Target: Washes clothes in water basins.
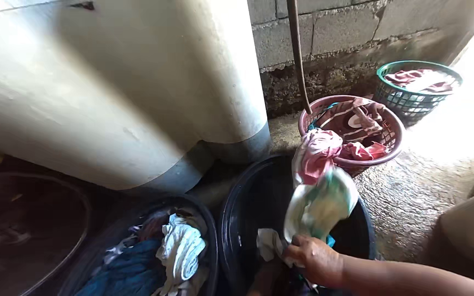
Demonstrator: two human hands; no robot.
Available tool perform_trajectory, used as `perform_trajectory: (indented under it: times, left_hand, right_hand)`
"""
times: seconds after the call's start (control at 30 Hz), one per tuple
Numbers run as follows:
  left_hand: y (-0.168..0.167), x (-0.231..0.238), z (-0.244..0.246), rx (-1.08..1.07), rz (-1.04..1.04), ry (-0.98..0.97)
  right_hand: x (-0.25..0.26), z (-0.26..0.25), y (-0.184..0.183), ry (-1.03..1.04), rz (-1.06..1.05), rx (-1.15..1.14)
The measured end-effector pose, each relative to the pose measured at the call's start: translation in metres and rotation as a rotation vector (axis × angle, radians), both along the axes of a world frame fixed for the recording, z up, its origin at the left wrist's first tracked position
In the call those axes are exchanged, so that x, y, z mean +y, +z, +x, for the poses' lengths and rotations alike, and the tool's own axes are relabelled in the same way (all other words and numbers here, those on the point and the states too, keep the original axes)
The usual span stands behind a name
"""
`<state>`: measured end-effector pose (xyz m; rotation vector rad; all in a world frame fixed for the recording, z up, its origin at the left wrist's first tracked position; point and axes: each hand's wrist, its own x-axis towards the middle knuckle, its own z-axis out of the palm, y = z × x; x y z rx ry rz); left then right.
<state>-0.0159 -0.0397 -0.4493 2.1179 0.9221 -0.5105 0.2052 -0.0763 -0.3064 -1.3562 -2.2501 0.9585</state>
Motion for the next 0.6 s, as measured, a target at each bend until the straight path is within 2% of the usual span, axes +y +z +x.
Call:
perform_trajectory:
  times: [0.03, 0.07, 0.1, 0.17, 0.23, 0.27, 0.3, 0.43, 0.53, 0.6]
  left_hand:
    - [0.021, 0.005, 0.019, 0.195, -0.159, 0.154]
    - [0.022, 0.01, 0.022, 0.202, -0.183, 0.245]
    - [0.022, 0.017, 0.019, 0.173, -0.19, 0.302]
    - [0.04, 0.031, 0.01, 0.061, -0.186, 0.447]
    - [0.049, 0.043, 0.008, -0.179, -0.109, 0.605]
    - [0.049, 0.046, 0.01, -0.248, -0.072, 0.618]
    - [0.048, 0.045, 0.014, -0.225, -0.035, 0.57]
    - [0.031, 0.035, 0.041, 0.225, 0.002, 0.331]
    - [0.004, 0.035, 0.048, 0.318, -0.025, 0.282]
    - [-0.009, 0.041, 0.049, 0.331, -0.059, 0.27]
  right_hand:
    - [-0.003, -0.003, -0.004, 0.042, -0.124, -0.087]
    - [-0.002, -0.001, -0.005, 0.034, -0.296, -0.18]
    - [0.003, 0.003, -0.01, -0.015, -0.388, -0.271]
    - [0.023, 0.017, -0.03, -0.133, -0.312, -0.394]
    - [0.044, 0.031, -0.056, -0.175, -0.328, -0.398]
    - [0.049, 0.036, -0.072, -0.2, -0.412, -0.372]
    - [0.051, 0.041, -0.094, -0.224, -0.488, -0.354]
    - [0.049, 0.037, -0.151, -0.29, -0.583, -0.452]
    - [0.047, 0.033, -0.169, -0.276, -0.656, -0.53]
    - [0.047, 0.032, -0.171, -0.316, -0.723, -0.473]
